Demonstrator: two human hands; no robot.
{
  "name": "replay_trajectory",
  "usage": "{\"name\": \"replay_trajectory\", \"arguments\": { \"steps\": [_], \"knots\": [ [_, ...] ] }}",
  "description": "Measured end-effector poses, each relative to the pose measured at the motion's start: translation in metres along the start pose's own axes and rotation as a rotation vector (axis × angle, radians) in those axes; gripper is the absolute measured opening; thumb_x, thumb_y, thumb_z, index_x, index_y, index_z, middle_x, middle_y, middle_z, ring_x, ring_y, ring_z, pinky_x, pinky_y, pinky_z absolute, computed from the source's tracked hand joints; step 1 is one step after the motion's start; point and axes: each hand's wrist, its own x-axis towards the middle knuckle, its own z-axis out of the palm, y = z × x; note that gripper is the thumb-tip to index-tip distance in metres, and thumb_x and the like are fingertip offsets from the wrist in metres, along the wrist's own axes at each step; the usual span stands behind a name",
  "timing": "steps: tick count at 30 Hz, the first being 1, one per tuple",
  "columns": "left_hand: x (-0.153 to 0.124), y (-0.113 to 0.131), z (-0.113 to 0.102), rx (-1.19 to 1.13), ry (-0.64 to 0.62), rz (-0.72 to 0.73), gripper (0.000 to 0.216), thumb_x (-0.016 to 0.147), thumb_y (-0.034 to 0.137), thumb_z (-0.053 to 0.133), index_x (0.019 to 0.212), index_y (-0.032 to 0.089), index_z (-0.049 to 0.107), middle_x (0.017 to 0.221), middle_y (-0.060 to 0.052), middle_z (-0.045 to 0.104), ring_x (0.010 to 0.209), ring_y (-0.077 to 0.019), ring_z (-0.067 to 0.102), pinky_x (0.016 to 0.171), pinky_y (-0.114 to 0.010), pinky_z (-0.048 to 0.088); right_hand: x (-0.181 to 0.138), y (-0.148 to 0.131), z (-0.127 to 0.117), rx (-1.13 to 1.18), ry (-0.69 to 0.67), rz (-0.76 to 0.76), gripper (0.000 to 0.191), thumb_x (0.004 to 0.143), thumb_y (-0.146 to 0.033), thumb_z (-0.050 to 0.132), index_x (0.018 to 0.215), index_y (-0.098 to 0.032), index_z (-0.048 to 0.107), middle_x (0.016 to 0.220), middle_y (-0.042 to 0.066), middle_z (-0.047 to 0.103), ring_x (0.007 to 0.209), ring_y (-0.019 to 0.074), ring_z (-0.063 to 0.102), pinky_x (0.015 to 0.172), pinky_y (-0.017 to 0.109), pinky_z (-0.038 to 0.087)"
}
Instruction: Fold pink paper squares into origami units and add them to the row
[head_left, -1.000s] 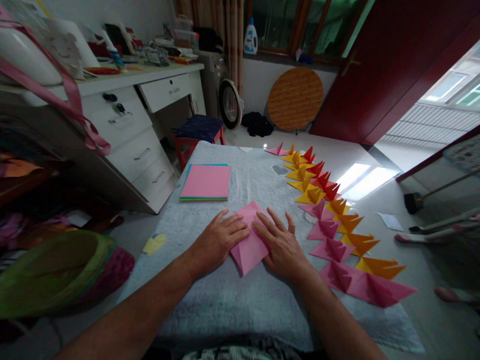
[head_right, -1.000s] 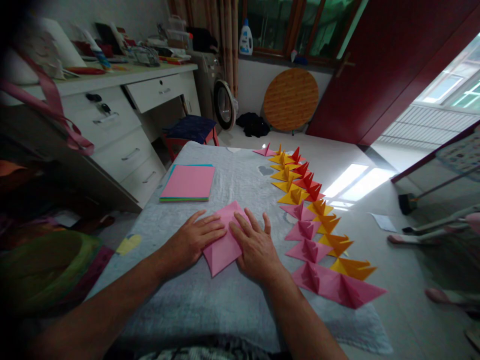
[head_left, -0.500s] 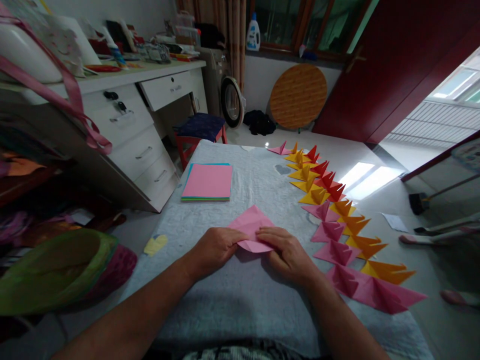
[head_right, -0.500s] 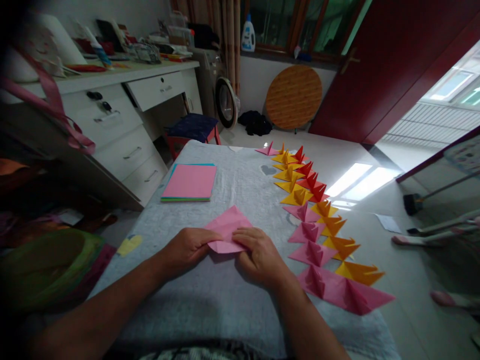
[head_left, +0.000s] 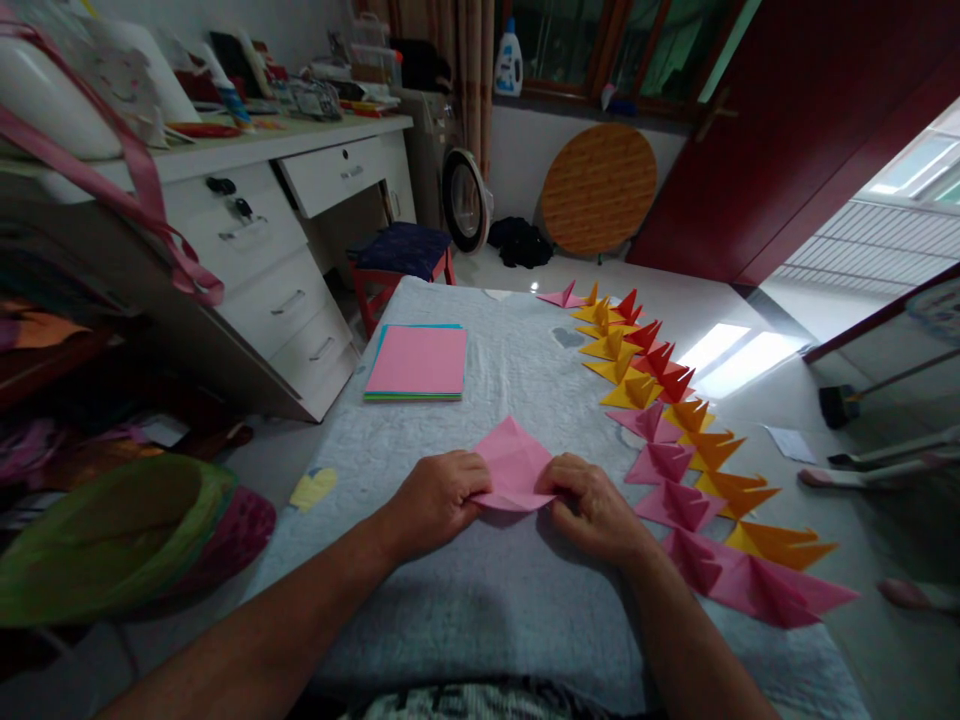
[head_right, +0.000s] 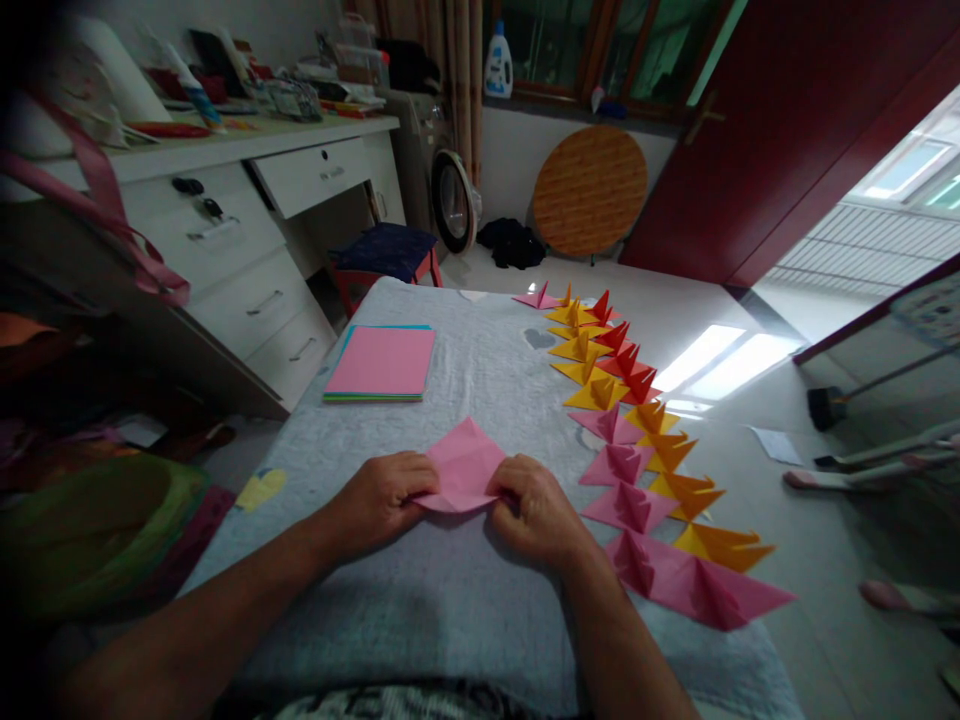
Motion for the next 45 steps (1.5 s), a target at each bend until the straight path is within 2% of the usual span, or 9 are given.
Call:
{"name": "replay_trajectory", "arguments": {
  "steps": [6, 11, 14, 16, 20, 24, 28, 37, 45],
  "knots": [
    [-0.001, -0.001, 0.001, 0.038, -0.025, -0.008, 0.016, 0.084, 0.011, 0.061, 0.069, 0.018, 0.058, 0.08, -0.002, 0.065, 0.081, -0.0175, 0.061, 0.075, -0.027, 0.043, -0.002, 0.002, -0.002, -0.121, 0.001, 0.031, 0.01, 0.068, -0.013, 0.046, 0.067, -0.02, 0.053, 0.064, 0.0, 0.054, 0.067, 0.0169, 0.053, 0.067, 0.03, 0.037],
    [0.003, 0.002, -0.002, -0.081, 0.026, -0.147, 0.021, 0.09, 0.026, 0.061, 0.071, 0.018, 0.059, 0.074, 0.0, 0.061, 0.074, -0.0158, 0.059, 0.068, -0.025, 0.042, 0.0, 0.003, 0.005, -0.07, 0.087, 0.113, 0.012, 0.085, -0.024, 0.049, 0.079, -0.02, 0.059, 0.071, 0.001, 0.06, 0.069, 0.0166, 0.055, 0.066, 0.028, 0.039],
    [0.006, 0.005, -0.003, -0.203, 0.055, -0.269, 0.016, 0.095, 0.032, 0.055, 0.091, 0.019, 0.065, 0.079, 0.001, 0.066, 0.074, -0.0154, 0.063, 0.069, -0.025, 0.043, 0.004, 0.004, 0.015, 0.014, 0.196, 0.216, 0.015, 0.091, -0.03, 0.049, 0.094, -0.02, 0.059, 0.072, -0.001, 0.062, 0.065, 0.0156, 0.057, 0.063, 0.026, 0.039],
    [0.008, 0.006, -0.001, -0.232, 0.099, -0.335, 0.019, 0.097, 0.031, 0.052, 0.11, 0.021, 0.061, 0.087, 0.001, 0.07, 0.077, -0.016, 0.066, 0.071, -0.025, 0.046, 0.007, 0.004, 0.021, 0.039, 0.271, 0.268, 0.018, 0.09, -0.031, 0.05, 0.103, -0.02, 0.055, 0.065, -0.005, 0.057, 0.058, 0.0148, 0.054, 0.058, 0.025, 0.038],
    [0.009, 0.004, 0.007, -0.077, 0.166, -0.375, 0.032, 0.097, 0.024, 0.047, 0.129, 0.021, 0.049, 0.093, -0.002, 0.072, 0.083, -0.0189, 0.069, 0.075, -0.028, 0.049, 0.011, 0.004, 0.028, -0.017, 0.369, 0.3, 0.013, 0.088, -0.03, 0.051, 0.097, -0.021, 0.053, 0.066, -0.004, 0.057, 0.059, 0.0158, 0.056, 0.059, 0.026, 0.038],
    [0.009, 0.0, 0.013, 0.116, 0.162, -0.357, 0.034, 0.096, 0.02, 0.046, 0.13, 0.022, 0.049, 0.106, -0.006, 0.074, 0.094, -0.0217, 0.072, 0.082, -0.031, 0.053, 0.014, 0.006, 0.029, -0.117, 0.332, 0.272, 0.011, 0.089, -0.028, 0.048, 0.083, -0.022, 0.055, 0.07, 0.0, 0.063, 0.063, 0.017, 0.059, 0.061, 0.028, 0.039],
    [0.01, -0.002, 0.015, 0.211, 0.12, -0.346, 0.033, 0.096, 0.02, 0.047, 0.128, 0.02, 0.054, 0.12, -0.01, 0.073, 0.104, -0.025, 0.071, 0.089, -0.036, 0.055, 0.016, 0.008, 0.03, -0.188, 0.303, 0.253, 0.014, 0.088, -0.024, 0.048, 0.08, -0.021, 0.059, 0.071, 0.002, 0.065, 0.065, 0.0176, 0.06, 0.063, 0.028, 0.04],
    [0.011, -0.007, 0.017, 0.334, 0.092, -0.327, 0.04, 0.094, 0.015, 0.046, 0.132, 0.02, 0.059, 0.113, -0.008, 0.074, 0.101, -0.0221, 0.071, 0.092, -0.034, 0.055, 0.017, 0.011, 0.032, -0.235, 0.309, 0.247, 0.019, 0.091, -0.023, 0.048, 0.084, -0.02, 0.065, 0.079, 0.005, 0.069, 0.074, 0.0198, 0.063, 0.07, 0.03, 0.043],
    [0.013, -0.005, 0.016, 0.361, 0.068, -0.348, 0.041, 0.093, 0.013, 0.047, 0.129, 0.024, 0.063, 0.098, -0.005, 0.072, 0.088, -0.0202, 0.07, 0.079, -0.029, 0.054, 0.019, 0.013, 0.032, -0.218, 0.309, 0.25, 0.018, 0.092, -0.024, 0.049, 0.086, -0.021, 0.066, 0.082, 0.005, 0.069, 0.078, 0.0202, 0.064, 0.072, 0.03, 0.043]
  ]
}}
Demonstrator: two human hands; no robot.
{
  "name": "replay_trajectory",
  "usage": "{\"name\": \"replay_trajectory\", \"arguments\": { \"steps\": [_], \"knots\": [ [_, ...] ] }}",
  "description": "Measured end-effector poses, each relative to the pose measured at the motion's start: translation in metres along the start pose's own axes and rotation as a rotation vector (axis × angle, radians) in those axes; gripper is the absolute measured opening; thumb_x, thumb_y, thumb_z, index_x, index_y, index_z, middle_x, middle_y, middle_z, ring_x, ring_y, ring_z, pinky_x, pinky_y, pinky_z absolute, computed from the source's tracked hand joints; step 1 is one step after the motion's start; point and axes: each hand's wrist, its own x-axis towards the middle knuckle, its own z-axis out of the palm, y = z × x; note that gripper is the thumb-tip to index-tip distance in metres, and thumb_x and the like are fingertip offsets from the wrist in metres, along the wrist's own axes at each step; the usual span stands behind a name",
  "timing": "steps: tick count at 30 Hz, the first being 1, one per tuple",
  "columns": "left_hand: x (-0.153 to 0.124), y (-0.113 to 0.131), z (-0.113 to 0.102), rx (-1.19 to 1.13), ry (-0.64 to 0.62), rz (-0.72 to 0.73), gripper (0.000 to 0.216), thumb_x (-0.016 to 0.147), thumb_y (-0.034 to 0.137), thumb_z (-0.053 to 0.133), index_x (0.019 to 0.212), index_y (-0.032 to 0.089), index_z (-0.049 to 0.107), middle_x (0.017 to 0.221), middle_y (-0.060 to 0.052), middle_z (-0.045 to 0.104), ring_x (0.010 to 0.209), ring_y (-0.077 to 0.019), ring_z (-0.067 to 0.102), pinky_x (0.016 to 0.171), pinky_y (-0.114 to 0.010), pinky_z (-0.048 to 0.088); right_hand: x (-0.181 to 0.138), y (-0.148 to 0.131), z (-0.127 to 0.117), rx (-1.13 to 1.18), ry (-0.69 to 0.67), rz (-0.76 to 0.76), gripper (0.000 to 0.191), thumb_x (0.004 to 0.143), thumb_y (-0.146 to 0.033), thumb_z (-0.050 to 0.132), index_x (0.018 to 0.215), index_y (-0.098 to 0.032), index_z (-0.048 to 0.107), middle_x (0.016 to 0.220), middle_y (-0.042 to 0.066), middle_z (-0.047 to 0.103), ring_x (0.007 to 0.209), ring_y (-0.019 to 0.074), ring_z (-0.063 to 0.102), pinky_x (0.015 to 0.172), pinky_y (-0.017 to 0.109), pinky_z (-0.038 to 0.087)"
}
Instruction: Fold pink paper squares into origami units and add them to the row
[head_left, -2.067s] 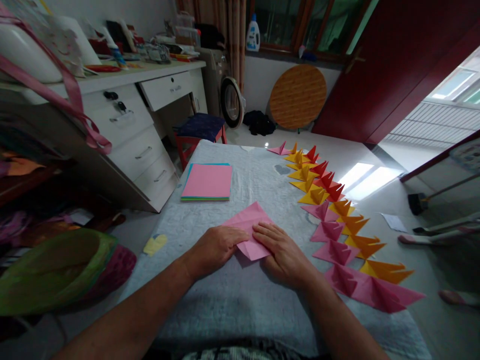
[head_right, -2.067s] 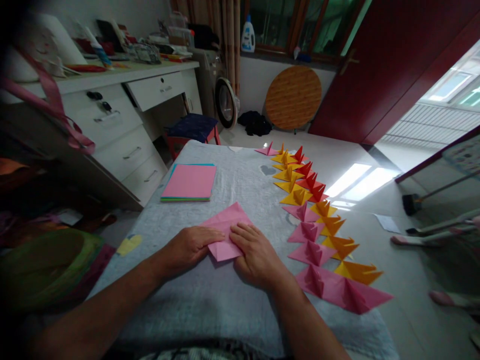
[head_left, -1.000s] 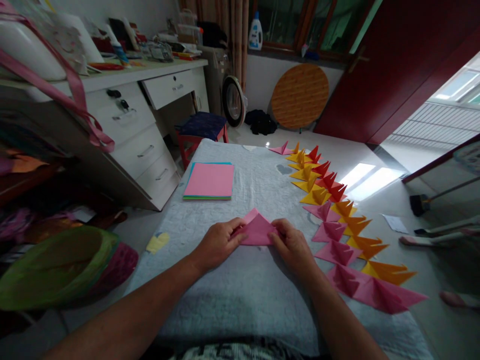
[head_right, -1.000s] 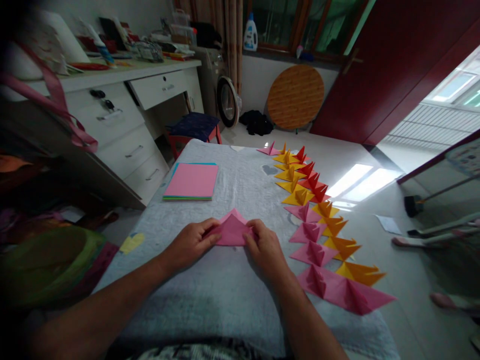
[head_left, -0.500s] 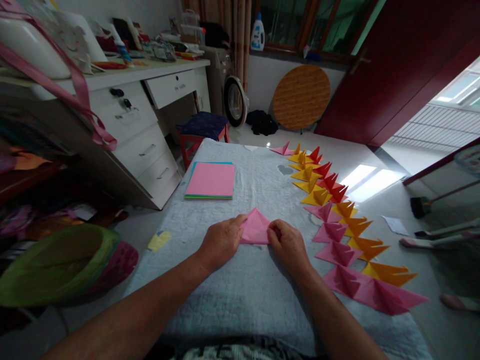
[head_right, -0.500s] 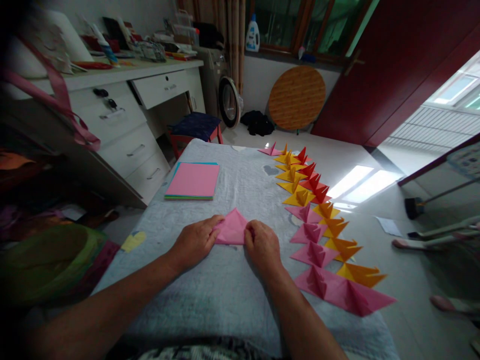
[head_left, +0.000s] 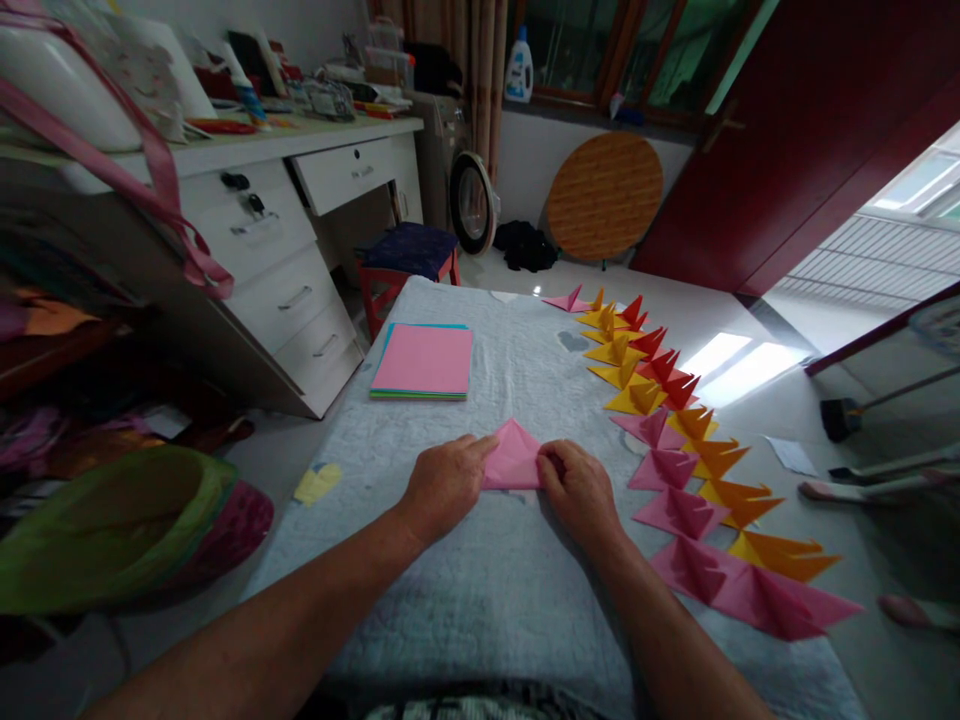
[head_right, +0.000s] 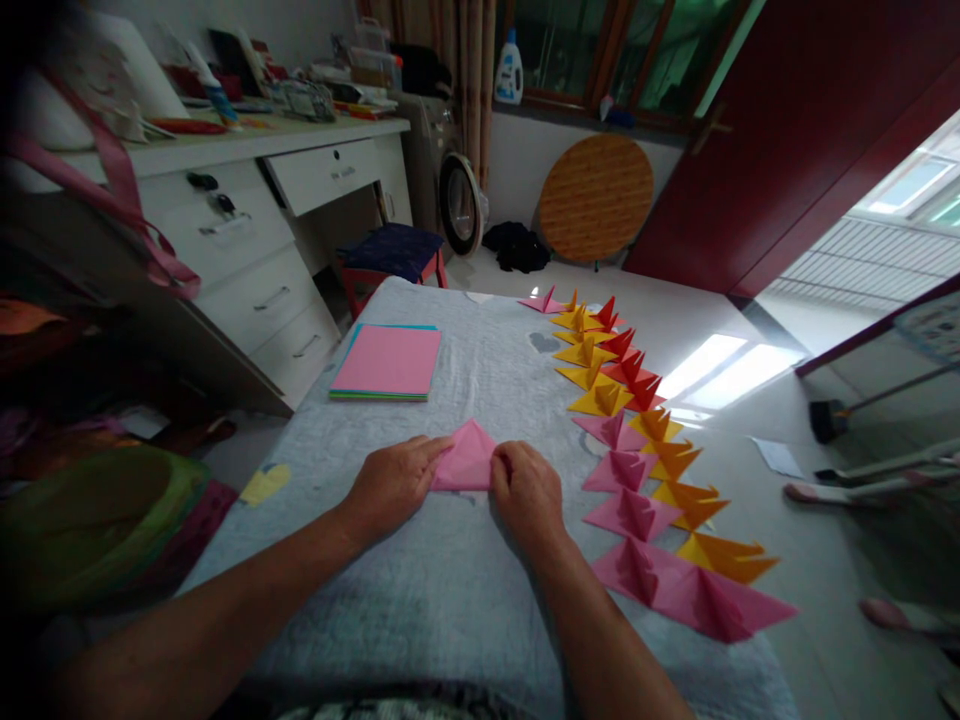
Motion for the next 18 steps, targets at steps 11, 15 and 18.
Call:
{"name": "replay_trajectory", "arguments": {
  "steps": [11, 15, 18],
  "knots": [
    [0.0023, 0.0008, -0.0004, 0.009, -0.03, -0.017, 0.046, 0.092, 0.013, 0.046, 0.133, 0.027, 0.061, 0.09, -0.004, 0.068, 0.078, -0.0195, 0.066, 0.068, -0.027, 0.049, -0.0011, -0.0049, -0.0039, 0.012, -0.027, -0.014, 0.019, 0.093, -0.024, 0.05, 0.091, -0.02, 0.068, 0.085, 0.006, 0.065, 0.081, 0.02, 0.062, 0.075, 0.031, 0.044],
    [0.0029, 0.0006, 0.0002, 0.007, -0.029, -0.022, 0.045, 0.092, 0.013, 0.046, 0.131, 0.027, 0.062, 0.091, -0.004, 0.068, 0.078, -0.019, 0.066, 0.067, -0.027, 0.048, -0.0005, -0.0051, -0.0035, 0.005, -0.029, -0.008, 0.019, 0.093, -0.024, 0.05, 0.092, -0.019, 0.068, 0.086, 0.006, 0.064, 0.081, 0.0198, 0.061, 0.075, 0.031, 0.044],
    [0.0034, 0.0015, -0.001, 0.019, -0.043, -0.031, 0.044, 0.092, 0.013, 0.046, 0.131, 0.026, 0.063, 0.092, -0.004, 0.069, 0.078, -0.0185, 0.066, 0.068, -0.027, 0.048, -0.0004, -0.0048, -0.0031, -0.003, -0.03, -0.007, 0.019, 0.093, -0.024, 0.05, 0.092, -0.019, 0.068, 0.086, 0.005, 0.063, 0.081, 0.0193, 0.061, 0.075, 0.031, 0.043]
  ]
}}
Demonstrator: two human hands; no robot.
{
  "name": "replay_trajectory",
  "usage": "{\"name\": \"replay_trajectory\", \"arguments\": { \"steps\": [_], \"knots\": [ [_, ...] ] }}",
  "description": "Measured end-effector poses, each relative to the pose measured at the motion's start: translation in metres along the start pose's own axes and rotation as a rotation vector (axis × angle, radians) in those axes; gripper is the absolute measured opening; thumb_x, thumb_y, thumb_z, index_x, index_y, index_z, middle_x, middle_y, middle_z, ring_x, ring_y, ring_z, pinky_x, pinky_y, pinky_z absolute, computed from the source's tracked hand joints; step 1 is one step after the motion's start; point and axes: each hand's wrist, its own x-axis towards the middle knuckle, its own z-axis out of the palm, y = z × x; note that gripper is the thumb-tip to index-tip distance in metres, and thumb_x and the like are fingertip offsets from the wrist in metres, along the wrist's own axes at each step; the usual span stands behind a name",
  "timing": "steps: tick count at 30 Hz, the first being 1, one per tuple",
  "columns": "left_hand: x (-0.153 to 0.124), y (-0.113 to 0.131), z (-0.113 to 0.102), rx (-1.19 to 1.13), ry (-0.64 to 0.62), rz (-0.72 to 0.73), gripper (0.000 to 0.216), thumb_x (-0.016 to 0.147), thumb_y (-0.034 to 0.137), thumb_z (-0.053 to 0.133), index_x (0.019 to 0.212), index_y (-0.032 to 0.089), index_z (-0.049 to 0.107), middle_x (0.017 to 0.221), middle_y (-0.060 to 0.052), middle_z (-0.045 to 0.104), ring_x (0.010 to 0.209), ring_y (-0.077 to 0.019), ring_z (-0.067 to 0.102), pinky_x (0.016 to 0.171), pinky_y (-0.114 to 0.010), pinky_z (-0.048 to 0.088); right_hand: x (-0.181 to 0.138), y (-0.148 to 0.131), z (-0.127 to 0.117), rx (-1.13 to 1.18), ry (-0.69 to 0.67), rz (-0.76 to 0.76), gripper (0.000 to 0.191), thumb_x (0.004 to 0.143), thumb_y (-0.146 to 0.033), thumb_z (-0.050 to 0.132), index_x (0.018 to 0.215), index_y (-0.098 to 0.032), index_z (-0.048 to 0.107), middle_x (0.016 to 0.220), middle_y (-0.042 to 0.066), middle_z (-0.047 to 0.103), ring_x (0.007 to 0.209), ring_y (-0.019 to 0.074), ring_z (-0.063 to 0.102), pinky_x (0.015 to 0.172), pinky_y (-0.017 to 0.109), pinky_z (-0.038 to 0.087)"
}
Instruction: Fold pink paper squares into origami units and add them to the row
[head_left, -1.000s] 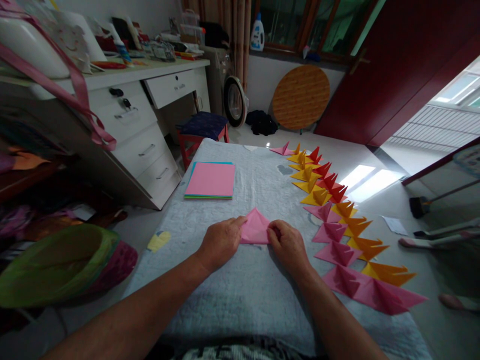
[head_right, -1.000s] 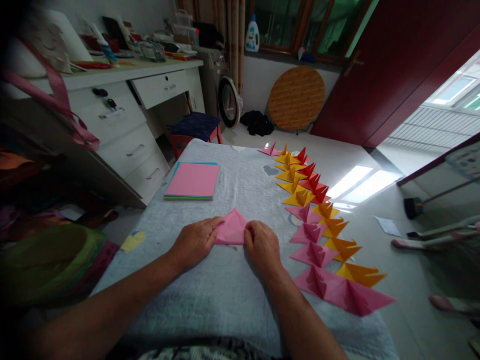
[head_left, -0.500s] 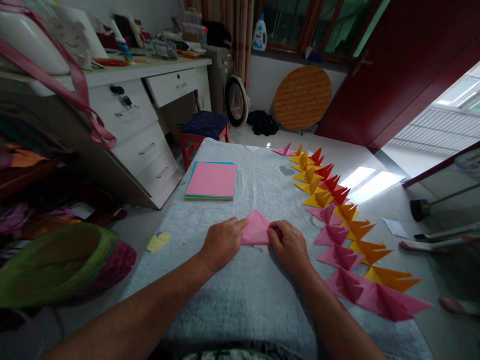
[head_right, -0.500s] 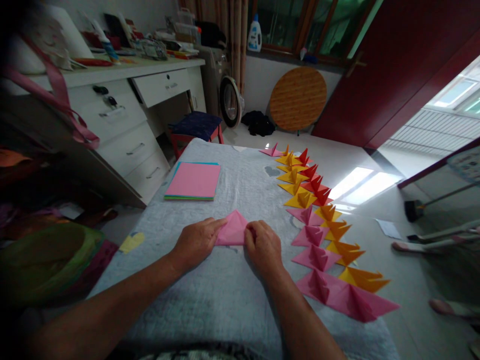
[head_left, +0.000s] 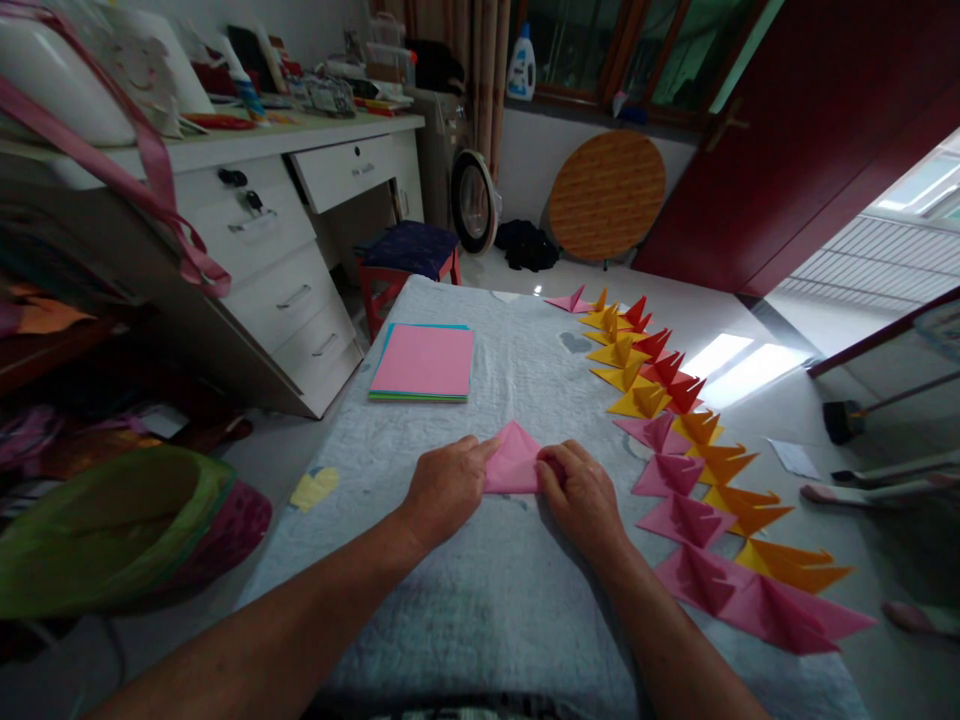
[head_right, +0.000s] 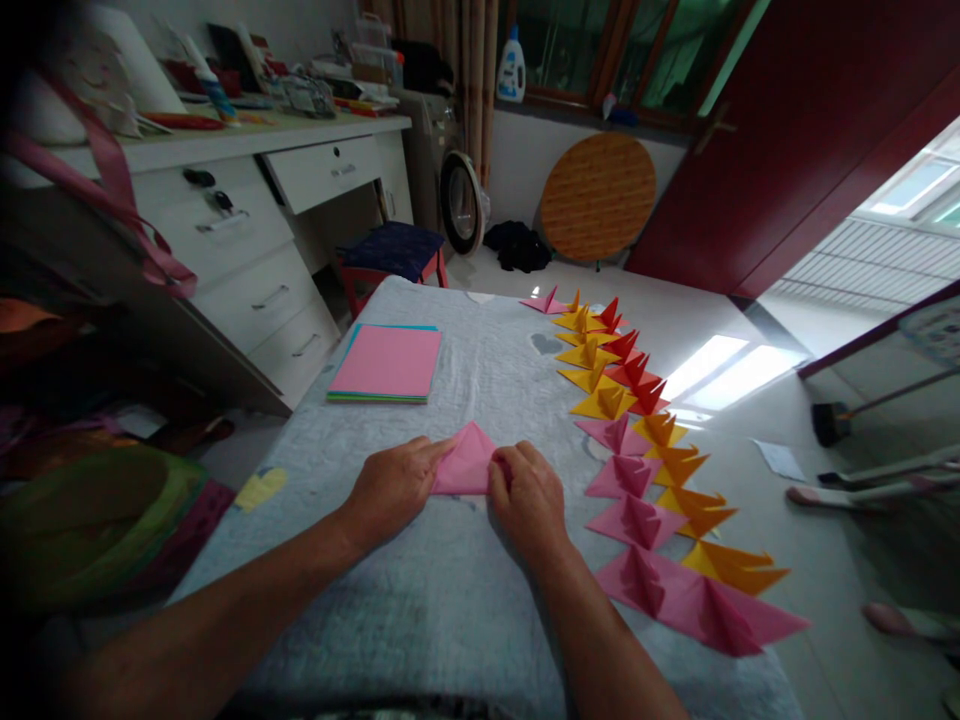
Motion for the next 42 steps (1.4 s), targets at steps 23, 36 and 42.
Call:
{"name": "replay_trajectory", "arguments": {
  "steps": [23, 36, 42],
  "knots": [
    [0.0022, 0.0017, -0.004, 0.039, -0.038, -0.025, 0.043, 0.095, 0.016, 0.044, 0.133, 0.028, 0.06, 0.093, -0.002, 0.068, 0.081, -0.0196, 0.067, 0.067, -0.029, 0.048, 0.0015, -0.0005, -0.0004, -0.018, -0.02, 0.019, 0.02, 0.093, -0.025, 0.05, 0.092, -0.018, 0.069, 0.087, 0.004, 0.062, 0.081, 0.0169, 0.06, 0.075, 0.028, 0.042],
    [0.0027, 0.0027, -0.0043, 0.057, -0.049, -0.017, 0.04, 0.096, 0.016, 0.042, 0.129, 0.027, 0.061, 0.094, -0.003, 0.068, 0.081, -0.0199, 0.068, 0.067, -0.029, 0.048, 0.0014, -0.0006, 0.0001, -0.019, -0.013, 0.012, 0.021, 0.093, -0.024, 0.049, 0.092, -0.018, 0.069, 0.087, 0.004, 0.062, 0.081, 0.0169, 0.06, 0.075, 0.028, 0.042],
    [0.0032, 0.005, -0.0058, 0.096, -0.079, -0.023, 0.041, 0.097, 0.016, 0.043, 0.133, 0.026, 0.059, 0.096, -0.004, 0.067, 0.083, -0.0206, 0.068, 0.069, -0.031, 0.05, 0.0005, -0.003, 0.0001, -0.076, -0.016, -0.012, 0.019, 0.094, -0.019, 0.052, 0.092, -0.017, 0.07, 0.087, 0.004, 0.061, 0.082, 0.0176, 0.058, 0.076, 0.029, 0.043]
  ]
}}
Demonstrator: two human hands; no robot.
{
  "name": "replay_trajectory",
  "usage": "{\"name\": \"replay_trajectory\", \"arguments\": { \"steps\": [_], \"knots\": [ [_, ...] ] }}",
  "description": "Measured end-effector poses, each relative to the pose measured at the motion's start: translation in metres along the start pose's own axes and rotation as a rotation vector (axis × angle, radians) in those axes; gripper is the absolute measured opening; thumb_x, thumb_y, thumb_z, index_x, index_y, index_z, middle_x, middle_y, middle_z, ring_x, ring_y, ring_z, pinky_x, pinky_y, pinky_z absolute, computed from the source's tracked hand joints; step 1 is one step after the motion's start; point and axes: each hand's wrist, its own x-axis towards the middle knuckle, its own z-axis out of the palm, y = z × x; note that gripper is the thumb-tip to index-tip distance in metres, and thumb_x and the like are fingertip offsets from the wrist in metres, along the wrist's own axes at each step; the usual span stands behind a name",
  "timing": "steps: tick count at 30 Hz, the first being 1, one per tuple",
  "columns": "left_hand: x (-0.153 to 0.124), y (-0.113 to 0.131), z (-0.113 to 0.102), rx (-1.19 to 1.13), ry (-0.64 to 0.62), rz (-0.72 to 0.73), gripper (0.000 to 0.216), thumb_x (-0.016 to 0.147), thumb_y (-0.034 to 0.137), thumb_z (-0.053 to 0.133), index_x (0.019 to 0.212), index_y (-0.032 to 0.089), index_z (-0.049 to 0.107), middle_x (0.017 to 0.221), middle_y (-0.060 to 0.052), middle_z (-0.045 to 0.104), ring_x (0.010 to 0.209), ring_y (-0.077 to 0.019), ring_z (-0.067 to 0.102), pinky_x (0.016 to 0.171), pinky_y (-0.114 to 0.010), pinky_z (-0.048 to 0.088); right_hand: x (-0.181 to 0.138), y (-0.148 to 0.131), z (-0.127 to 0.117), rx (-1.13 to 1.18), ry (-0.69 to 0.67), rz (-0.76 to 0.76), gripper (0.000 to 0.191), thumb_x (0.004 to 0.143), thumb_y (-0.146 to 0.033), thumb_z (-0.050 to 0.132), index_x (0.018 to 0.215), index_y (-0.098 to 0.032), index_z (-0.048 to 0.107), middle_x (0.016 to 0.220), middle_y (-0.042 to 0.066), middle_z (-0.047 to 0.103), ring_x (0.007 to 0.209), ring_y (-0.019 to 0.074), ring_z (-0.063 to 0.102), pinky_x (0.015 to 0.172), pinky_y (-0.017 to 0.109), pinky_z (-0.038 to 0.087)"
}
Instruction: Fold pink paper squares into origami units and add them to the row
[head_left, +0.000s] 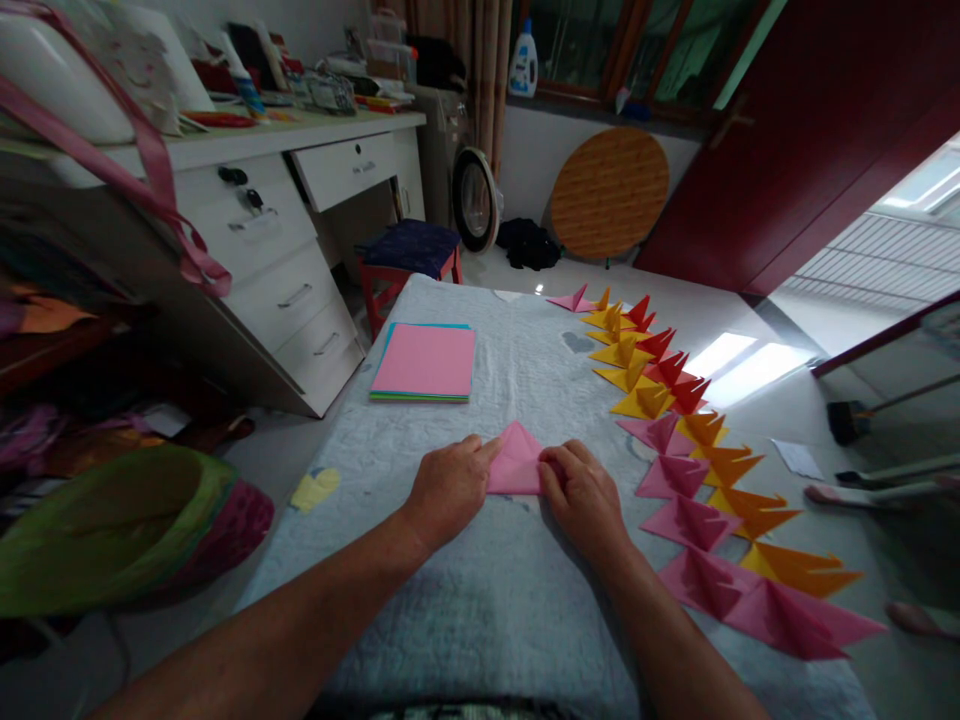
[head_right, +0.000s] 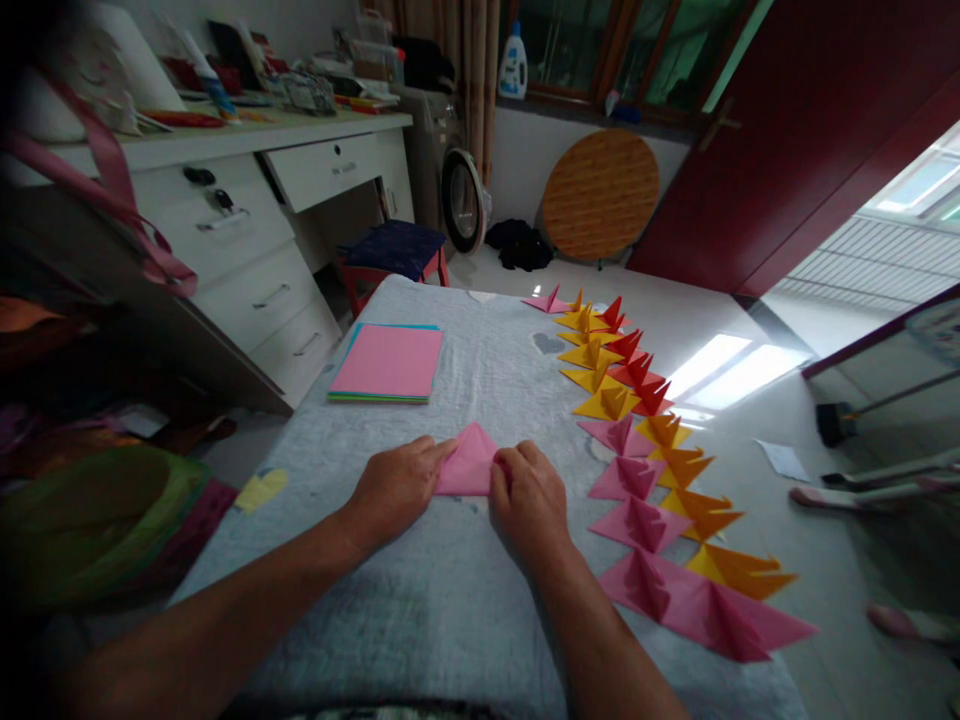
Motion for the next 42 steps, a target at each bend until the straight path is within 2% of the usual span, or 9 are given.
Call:
{"name": "replay_trajectory", "arguments": {
  "steps": [3, 6, 12, 19, 23, 28, 33, 37, 42],
  "knots": [
    [-0.001, 0.002, -0.001, 0.036, -0.017, -0.005, 0.04, 0.097, 0.017, 0.043, 0.133, 0.026, 0.058, 0.097, -0.004, 0.066, 0.084, -0.021, 0.068, 0.07, -0.031, 0.051, -0.001, -0.004, 0.0, -0.163, 0.049, -0.057, 0.015, 0.092, -0.017, 0.057, 0.088, -0.017, 0.071, 0.095, 0.007, 0.062, 0.09, 0.021, 0.054, 0.084, 0.034, 0.042],
    [-0.002, 0.003, -0.003, 0.08, -0.021, -0.013, 0.037, 0.099, 0.019, 0.042, 0.131, 0.027, 0.059, 0.097, -0.005, 0.064, 0.082, -0.0198, 0.066, 0.069, -0.03, 0.05, -0.002, -0.007, 0.001, -0.322, 0.09, -0.113, 0.013, 0.092, -0.015, 0.061, 0.086, -0.019, 0.072, 0.113, 0.009, 0.063, 0.102, 0.0247, 0.051, 0.089, 0.038, 0.039],
    [-0.004, 0.002, 0.0, 0.151, 0.044, 0.017, 0.032, 0.099, 0.02, 0.043, 0.125, 0.028, 0.061, 0.099, -0.005, 0.058, 0.085, -0.0194, 0.061, 0.068, -0.028, 0.049, 0.001, -0.01, -0.004, -0.344, -0.223, -0.341, 0.02, 0.095, -0.013, 0.057, 0.109, -0.022, 0.068, 0.11, 0.006, 0.065, 0.097, 0.0193, 0.054, 0.087, 0.03, 0.042],
    [-0.008, -0.018, 0.003, 0.2, 0.113, 0.133, 0.042, 0.096, 0.017, 0.049, 0.135, 0.031, 0.056, 0.106, -0.007, 0.057, 0.096, -0.0233, 0.054, 0.078, -0.034, 0.048, -0.004, -0.024, -0.017, -0.486, -0.356, -0.363, 0.041, 0.094, -0.01, 0.053, 0.132, -0.026, 0.057, 0.116, 0.009, 0.064, 0.098, 0.0221, 0.055, 0.082, 0.031, 0.046],
    [-0.012, -0.034, -0.002, 0.259, 0.091, 0.182, 0.047, 0.096, 0.015, 0.047, 0.14, 0.031, 0.053, 0.118, -0.01, 0.058, 0.103, -0.0265, 0.053, 0.083, -0.038, 0.048, -0.012, -0.036, -0.016, -0.576, -0.359, -0.351, 0.058, 0.091, -0.007, 0.052, 0.145, -0.028, 0.047, 0.12, 0.013, 0.062, 0.096, 0.0247, 0.056, 0.078, 0.034, 0.05],
    [-0.018, -0.057, -0.011, 0.256, 0.064, 0.3, 0.051, 0.096, 0.011, 0.047, 0.143, 0.03, 0.051, 0.128, -0.011, 0.058, 0.112, -0.0262, 0.054, 0.093, -0.041, 0.047, -0.018, -0.044, -0.008, -0.661, -0.332, -0.365, 0.059, 0.093, -0.011, 0.052, 0.146, -0.035, 0.045, 0.114, 0.016, 0.061, 0.093, 0.0267, 0.057, 0.075, 0.037, 0.05],
    [-0.041, -0.062, -0.012, 0.166, 0.1, 0.494, 0.041, 0.098, 0.014, 0.048, 0.136, 0.026, 0.056, 0.121, -0.011, 0.063, 0.112, -0.0243, 0.056, 0.096, -0.04, 0.046, -0.021, -0.05, 0.0, -0.707, -0.285, -0.372, 0.067, 0.094, -0.012, 0.05, 0.151, -0.043, 0.034, 0.11, 0.016, 0.062, 0.085, 0.0253, 0.059, 0.07, 0.037, 0.049],
    [-0.056, -0.057, -0.01, 0.18, 0.09, 0.498, 0.043, 0.097, 0.028, 0.058, 0.138, 0.02, 0.054, 0.126, -0.012, 0.062, 0.117, -0.0258, 0.054, 0.102, -0.04, 0.043, -0.024, -0.055, 0.002, -0.749, -0.279, -0.383, 0.063, 0.096, -0.015, 0.048, 0.15, -0.044, 0.037, 0.122, 0.021, 0.061, 0.093, 0.0297, 0.062, 0.073, 0.043, 0.05],
    [-0.066, -0.068, -0.012, 0.224, 0.06, 0.475, 0.051, 0.095, 0.039, 0.061, 0.144, 0.028, 0.05, 0.132, -0.008, 0.059, 0.119, -0.0255, 0.052, 0.105, -0.041, 0.04, -0.028, -0.047, 0.0, -0.681, -0.289, -0.404, 0.062, 0.094, -0.012, 0.052, 0.149, -0.038, 0.044, 0.134, 0.024, 0.057, 0.113, 0.0355, 0.06, 0.087, 0.052, 0.05]
  ]
}}
